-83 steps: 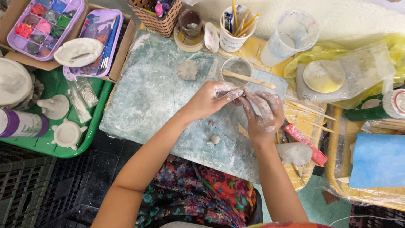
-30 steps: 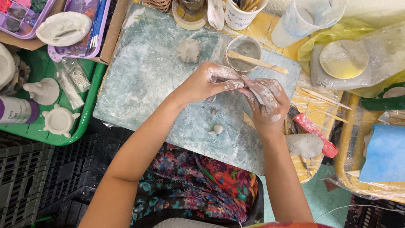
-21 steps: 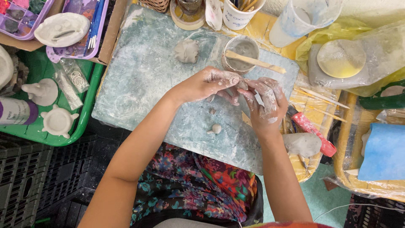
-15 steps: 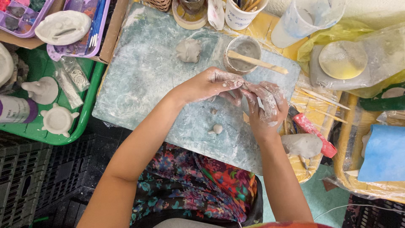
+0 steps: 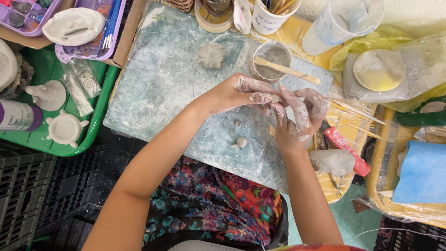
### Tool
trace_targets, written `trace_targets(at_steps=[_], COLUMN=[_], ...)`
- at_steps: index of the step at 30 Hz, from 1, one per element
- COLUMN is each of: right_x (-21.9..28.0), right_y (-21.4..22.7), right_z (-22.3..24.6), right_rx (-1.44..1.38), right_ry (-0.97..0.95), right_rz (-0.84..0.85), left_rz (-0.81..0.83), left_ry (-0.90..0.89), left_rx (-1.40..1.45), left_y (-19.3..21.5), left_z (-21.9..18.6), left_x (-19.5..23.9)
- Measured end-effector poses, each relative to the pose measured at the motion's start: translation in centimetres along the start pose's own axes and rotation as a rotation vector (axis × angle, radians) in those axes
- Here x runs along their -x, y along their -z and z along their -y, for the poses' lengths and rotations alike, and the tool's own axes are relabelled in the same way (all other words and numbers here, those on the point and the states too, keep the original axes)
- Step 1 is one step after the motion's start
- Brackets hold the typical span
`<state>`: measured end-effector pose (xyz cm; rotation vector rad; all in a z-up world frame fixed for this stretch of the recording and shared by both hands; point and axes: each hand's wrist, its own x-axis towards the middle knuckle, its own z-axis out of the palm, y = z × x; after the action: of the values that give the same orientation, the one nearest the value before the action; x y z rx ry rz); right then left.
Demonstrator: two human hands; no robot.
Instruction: The person shapes and molds pieces of clay by hand on a work surface, rolling them into small balls and attaching them to a larger form.
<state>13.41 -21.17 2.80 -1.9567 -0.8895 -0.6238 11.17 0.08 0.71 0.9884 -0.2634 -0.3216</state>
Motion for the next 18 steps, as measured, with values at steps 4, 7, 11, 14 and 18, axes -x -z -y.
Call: trace_targets(at_steps=[4, 7, 11, 14, 18], right_x=[0.6, 0.5, -0.4, -1.1, -1.5], right_y=[-0.1, -0.1, 0.1, 0.3, 0.3], right_z=[-0.5, -0.4, 0.5, 0.9, 1.0], right_rx=[-0.039, -0.065, 0.066, 0.057, 0.067], right_ry=[-0.024, -0.015, 0.034, 0.06, 0.079], right_rz=[0.03, 0.047, 0.067, 0.074, 0.084], left_rz=[-0.068, -0.105, -0.206, -0.235, -0.237], left_ry=[-0.041, -0.107, -0.154, -0.184, -0.197], left_rx=[-0.184, -0.263, -0.301, -0.412, -0.414], left_y=[-0.3, -0.8, -1.5, -1.9, -2.1], left_z=[-0.2, -0.2, -0.5, -1.0, -1.5], left_x=[0.1, 0.0, 0.0, 0.1, 0.3])
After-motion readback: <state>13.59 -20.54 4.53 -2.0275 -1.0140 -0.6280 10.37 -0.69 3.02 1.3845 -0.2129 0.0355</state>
